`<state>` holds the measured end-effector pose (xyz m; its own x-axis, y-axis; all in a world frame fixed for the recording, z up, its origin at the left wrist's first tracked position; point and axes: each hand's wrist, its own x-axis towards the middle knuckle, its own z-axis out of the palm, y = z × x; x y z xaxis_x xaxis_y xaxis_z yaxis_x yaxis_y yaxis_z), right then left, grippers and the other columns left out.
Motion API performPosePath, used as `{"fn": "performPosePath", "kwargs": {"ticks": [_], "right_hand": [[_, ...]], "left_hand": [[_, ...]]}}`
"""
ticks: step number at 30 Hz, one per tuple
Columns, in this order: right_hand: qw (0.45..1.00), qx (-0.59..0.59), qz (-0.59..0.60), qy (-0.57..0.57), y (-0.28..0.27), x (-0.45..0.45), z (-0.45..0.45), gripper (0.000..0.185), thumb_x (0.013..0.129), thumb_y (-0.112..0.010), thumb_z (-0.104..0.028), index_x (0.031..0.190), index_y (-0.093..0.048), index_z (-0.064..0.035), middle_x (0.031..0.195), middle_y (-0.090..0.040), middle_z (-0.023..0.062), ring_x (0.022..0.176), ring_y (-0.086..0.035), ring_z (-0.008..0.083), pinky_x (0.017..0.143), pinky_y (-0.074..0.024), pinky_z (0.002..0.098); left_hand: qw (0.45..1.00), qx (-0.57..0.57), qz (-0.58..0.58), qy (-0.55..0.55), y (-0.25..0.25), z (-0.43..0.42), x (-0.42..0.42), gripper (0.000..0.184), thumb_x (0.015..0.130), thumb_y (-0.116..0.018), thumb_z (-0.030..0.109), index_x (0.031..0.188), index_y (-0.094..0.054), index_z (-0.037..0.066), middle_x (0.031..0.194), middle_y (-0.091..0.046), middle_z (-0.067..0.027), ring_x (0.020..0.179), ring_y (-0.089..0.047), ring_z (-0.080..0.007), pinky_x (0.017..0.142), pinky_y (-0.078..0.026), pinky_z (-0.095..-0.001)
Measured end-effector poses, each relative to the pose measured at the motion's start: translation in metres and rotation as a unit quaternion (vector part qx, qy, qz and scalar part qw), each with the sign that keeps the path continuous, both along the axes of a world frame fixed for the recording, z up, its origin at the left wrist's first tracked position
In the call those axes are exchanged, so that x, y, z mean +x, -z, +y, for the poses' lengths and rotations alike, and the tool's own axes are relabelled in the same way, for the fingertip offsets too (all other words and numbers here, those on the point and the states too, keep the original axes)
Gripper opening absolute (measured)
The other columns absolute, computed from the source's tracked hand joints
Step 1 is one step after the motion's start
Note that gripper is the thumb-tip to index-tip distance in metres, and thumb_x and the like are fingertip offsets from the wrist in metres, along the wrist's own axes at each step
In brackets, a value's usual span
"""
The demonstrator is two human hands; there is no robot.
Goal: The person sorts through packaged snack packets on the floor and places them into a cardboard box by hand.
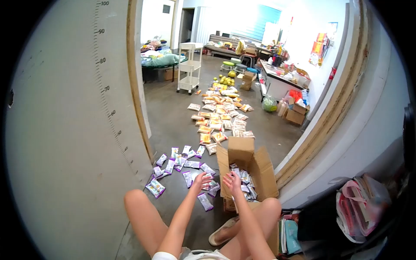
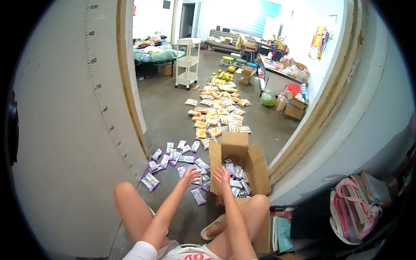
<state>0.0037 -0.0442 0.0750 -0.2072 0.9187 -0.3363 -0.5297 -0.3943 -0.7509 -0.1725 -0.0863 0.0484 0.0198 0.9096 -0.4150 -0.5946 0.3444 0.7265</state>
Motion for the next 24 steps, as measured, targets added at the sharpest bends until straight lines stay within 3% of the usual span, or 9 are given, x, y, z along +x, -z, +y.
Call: {"fn": "performPosePath", "kwargs": {"ticks": [14,24], "right_hand": [[0.993,0.039,-0.076,-0.085,0.007,-0.065,-0.004,0.046,0.074,-0.04,-0.036,0.106,-0.036,-0.0033,0.105,-0.043,0.0085,0.101,-0.035,0.0207,0.083,-0.0278,0.0341],[0.983,0.028,-0.136,-0.119,0.021,-0.101,-0.018,0.04,0.071,-0.043,-0.035,0.1,-0.042,-0.0065,0.101,-0.045,0.0064,0.098,-0.037,0.0194,0.085,-0.0236,0.0363]], "left_hand": [[0.988,-0.054,-0.002,-0.144,0.012,-0.047,-0.076,0.051,0.07,-0.042,0.038,0.109,-0.028,0.009,0.103,-0.043,-0.008,0.089,-0.043,-0.0214,0.071,-0.034,-0.0371],[0.982,-0.053,-0.003,-0.179,0.02,-0.069,-0.098,0.05,0.069,-0.044,0.039,0.107,-0.029,0.01,0.101,-0.043,-0.0071,0.088,-0.042,-0.0208,0.071,-0.034,-0.0387]]}}
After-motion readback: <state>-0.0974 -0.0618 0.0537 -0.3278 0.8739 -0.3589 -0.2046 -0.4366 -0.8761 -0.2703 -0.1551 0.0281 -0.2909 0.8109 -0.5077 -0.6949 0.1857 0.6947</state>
